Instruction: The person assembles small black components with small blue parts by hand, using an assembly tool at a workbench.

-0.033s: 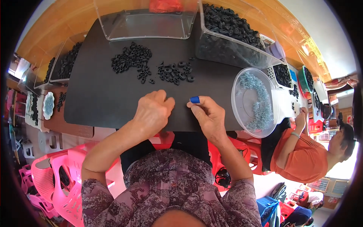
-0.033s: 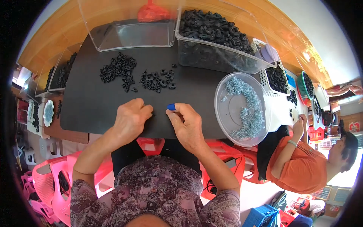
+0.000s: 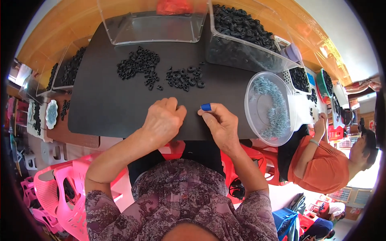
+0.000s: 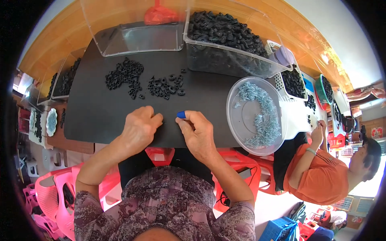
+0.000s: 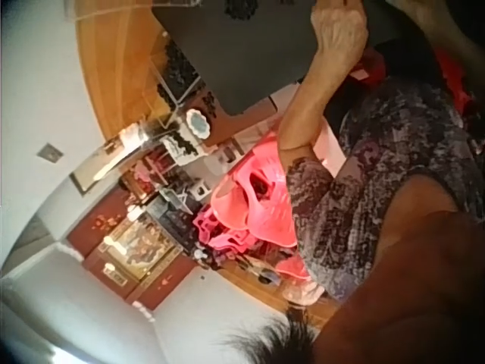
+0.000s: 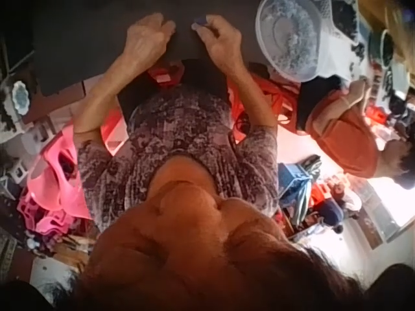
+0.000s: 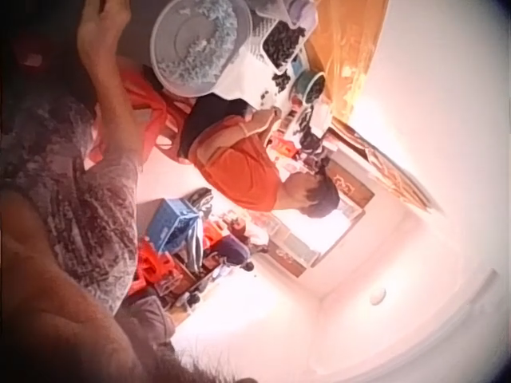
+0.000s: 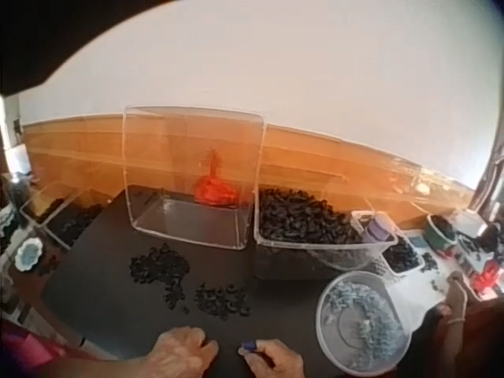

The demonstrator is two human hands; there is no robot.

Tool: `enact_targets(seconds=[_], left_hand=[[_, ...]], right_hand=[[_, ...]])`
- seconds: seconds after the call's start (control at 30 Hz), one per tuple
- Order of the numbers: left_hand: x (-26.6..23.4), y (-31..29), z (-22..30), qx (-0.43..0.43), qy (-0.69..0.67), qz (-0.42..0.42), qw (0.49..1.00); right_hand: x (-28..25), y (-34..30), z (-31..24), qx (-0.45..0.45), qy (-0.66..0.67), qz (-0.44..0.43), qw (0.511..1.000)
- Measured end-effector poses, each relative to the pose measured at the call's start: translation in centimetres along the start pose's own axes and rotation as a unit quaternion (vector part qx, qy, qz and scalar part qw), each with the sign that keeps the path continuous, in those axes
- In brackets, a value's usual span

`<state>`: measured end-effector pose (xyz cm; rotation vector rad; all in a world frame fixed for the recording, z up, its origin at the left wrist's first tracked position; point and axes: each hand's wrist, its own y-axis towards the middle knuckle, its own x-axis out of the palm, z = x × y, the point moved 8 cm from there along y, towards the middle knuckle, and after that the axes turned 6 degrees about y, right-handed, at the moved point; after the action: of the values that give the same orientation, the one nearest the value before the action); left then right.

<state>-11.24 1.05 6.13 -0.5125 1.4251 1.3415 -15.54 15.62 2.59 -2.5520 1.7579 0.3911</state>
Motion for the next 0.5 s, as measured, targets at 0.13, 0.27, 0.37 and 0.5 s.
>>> enact_targets(seconds=[0.13, 0.27, 0.37, 0.5], left_hand=[[0.8, -0.1, 2.5, 0.113, 0.123, -0.015, 0.986], [1.6, -0.3, 4.1, 0.169, 0.181, -0.008, 0.969], [2.0, -0.7, 4.7, 0.185, 0.208, -0.008, 0.960], [2.6, -1.0, 4.7, 0.198, 0.217, 0.002, 0.956]], right_hand=[[-0.1, -0.1, 0.4, -0.012, 0.025, 0.015, 1.000], [-0.6, 0.2, 0.3, -0.031, 0.040, 0.041, 0.998], [-0.5, 0.9, 0.5, -0.020, 0.020, 0.042, 0.999], [-0.9, 2.6, -1.1, -0.143, -0.097, 0.102, 0.980]])
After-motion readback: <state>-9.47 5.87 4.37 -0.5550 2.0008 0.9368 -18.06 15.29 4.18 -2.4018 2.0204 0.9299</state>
